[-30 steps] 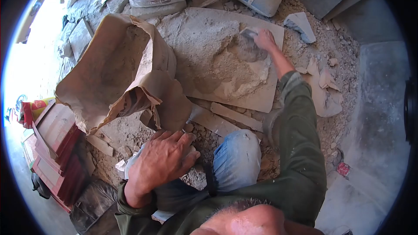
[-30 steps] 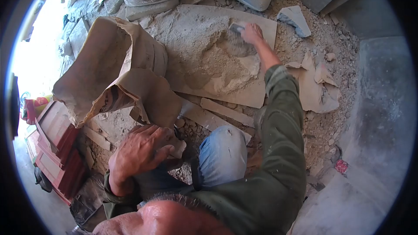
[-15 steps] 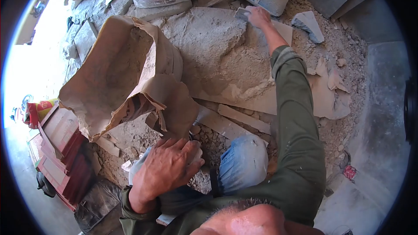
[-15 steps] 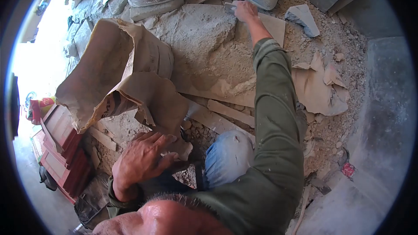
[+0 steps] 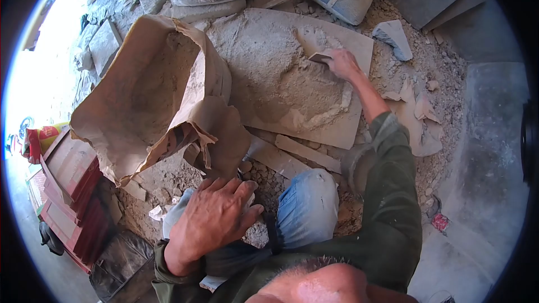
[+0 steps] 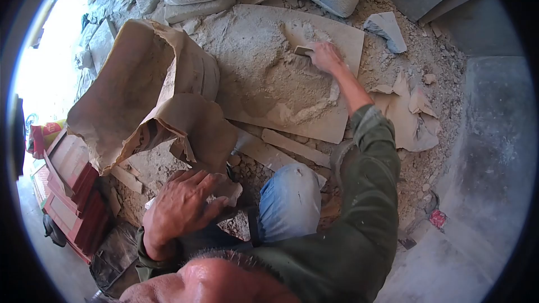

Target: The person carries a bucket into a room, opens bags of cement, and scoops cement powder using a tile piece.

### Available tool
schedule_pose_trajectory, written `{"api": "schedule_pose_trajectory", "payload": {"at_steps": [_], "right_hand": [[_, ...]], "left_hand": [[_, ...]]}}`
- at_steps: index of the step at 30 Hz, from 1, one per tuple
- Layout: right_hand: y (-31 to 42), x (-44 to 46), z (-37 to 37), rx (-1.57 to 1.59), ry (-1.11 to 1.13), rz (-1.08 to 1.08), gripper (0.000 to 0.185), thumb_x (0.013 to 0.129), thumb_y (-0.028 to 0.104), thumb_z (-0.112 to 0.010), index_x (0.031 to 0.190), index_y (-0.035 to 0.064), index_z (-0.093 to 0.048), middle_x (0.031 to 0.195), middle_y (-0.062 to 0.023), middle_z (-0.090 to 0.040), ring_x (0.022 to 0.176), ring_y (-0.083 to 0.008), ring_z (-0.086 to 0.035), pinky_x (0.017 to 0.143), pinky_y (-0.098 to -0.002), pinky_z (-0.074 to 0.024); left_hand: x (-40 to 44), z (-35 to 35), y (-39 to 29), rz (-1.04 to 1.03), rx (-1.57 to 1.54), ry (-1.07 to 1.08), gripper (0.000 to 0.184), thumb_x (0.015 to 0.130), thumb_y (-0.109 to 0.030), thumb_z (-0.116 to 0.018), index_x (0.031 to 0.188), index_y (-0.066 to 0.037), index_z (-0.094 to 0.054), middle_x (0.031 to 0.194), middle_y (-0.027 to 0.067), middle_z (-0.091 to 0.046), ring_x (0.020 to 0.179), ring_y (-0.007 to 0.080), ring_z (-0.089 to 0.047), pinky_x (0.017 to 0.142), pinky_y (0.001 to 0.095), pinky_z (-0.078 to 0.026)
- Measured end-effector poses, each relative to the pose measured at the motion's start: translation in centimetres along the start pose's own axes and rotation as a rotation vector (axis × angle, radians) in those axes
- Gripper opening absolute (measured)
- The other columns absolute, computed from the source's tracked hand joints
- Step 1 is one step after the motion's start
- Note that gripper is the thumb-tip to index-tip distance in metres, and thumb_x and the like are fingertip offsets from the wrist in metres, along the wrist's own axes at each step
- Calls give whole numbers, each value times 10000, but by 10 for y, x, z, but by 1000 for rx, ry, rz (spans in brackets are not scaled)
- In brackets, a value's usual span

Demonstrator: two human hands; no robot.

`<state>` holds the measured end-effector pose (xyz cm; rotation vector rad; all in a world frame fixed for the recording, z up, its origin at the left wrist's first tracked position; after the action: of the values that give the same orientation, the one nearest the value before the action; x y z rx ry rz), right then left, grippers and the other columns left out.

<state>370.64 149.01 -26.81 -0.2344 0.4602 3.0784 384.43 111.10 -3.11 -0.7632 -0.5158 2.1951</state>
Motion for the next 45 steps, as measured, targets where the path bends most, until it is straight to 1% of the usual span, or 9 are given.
{"api": "schedule_pose_trajectory", "payload": {"at_steps": [6, 15, 21, 24, 31, 35, 37, 40, 45], "right_hand": [[-43, 24, 38, -15, -318, -218, 231, 772, 181, -480, 942, 112, -621, 880, -209, -607, 879, -382, -575, 759, -447, -457], [-45, 29, -15, -151, -103, -234, 248, 751, 227, -532, 950, 98, -605, 878, -202, -610, 841, -389, -576, 743, -454, -459], [-44, -29, 15, 65, -397, -212, 236, 766, 238, -528, 940, 100, -611, 862, -204, -608, 825, -382, -583, 715, -437, -464], [-85, -38, 26, -72, -289, -464, 224, 755, 177, -480, 914, 109, -624, 870, -203, -610, 810, -388, -585, 724, -447, -468], [-34, -58, -9, 4, -179, -444, 257, 771, 266, -492, 906, 90, -621, 870, -216, -606, 822, -398, -579, 745, -440, -462], [-62, -94, 8, 356, -478, -650, 291, 773, 251, -575, 923, 5, -616, 873, -158, -642, 800, -302, -621, 726, -384, -475], [-128, -115, -16, 885, -568, -756, 281, 777, 192, -612, 966, -16, -601, 910, -97, -641, 821, -212, -616, 720, -338, -475], [-153, -138, -53, 1139, -403, -1049, 287, 800, 163, -596, 1053, 31, -568, 917, -68, -626, 838, -214, -601, 742, -368, -459], [-123, -72, -160, 1542, -347, -852, 377, 795, 183, -607, 1124, 34, -498, 1060, -91, -569, 958, -220, -543, 816, -365, -421]], "left_hand": [[5, -8, -1, -63, 2, -46, 324, 804, -286, -566, 985, -20, -525, 846, 140, -575, 788, 311, -571, 771, 398, -431], [8, -7, -4, -105, 36, -69, 339, 794, -278, -576, 1000, -15, -524, 843, 139, -580, 786, 312, -573, 765, 384, -430], [12, -4, -2, -44, 8, -12, 341, 787, -277, -583, 989, -8, -529, 830, 134, -577, 782, 307, -567, 764, 382, -430], [14, -6, -4, -59, 3, -8, 343, 786, -275, -582, 992, -6, -525, 831, 134, -577, 789, 304, -567, 761, 378, -431], [27, -8, -11, -102, 56, 11, 331, 791, -268, -573, 992, -11, -518, 829, 138, -577, 795, 304, -569, 751, 378, -434], [26, -6, -8, -131, 59, -18, 335, 790, -269, -575, 993, -9, -518, 830, 142, -578, 795, 308, -570, 750, 386, -435], [24, -5, -6, -110, 60, -4, 339, 789, -270, -576, 995, -8, -518, 832, 142, -578, 799, 310, -569, 750, 390, -434], [17, -4, -3, -105, 15, -24, 342, 786, -274, -581, 992, -9, -519, 832, 142, -577, 802, 316, -568, 750, 394, -434], [20, -9, -4, -93, 36, -6, 350, 785, -283, -583, 992, -8, -519, 849, 144, -582, 812, 319, -571, 774, 392, -436]]}}
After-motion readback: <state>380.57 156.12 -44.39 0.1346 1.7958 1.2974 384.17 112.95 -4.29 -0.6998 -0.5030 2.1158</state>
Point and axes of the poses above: each hand's wrist, its own x-axis towards the middle knuckle, its own z-axis out of the back of the hand, y = z × x, the point moved 3 cm from there along x, towards the middle knuckle
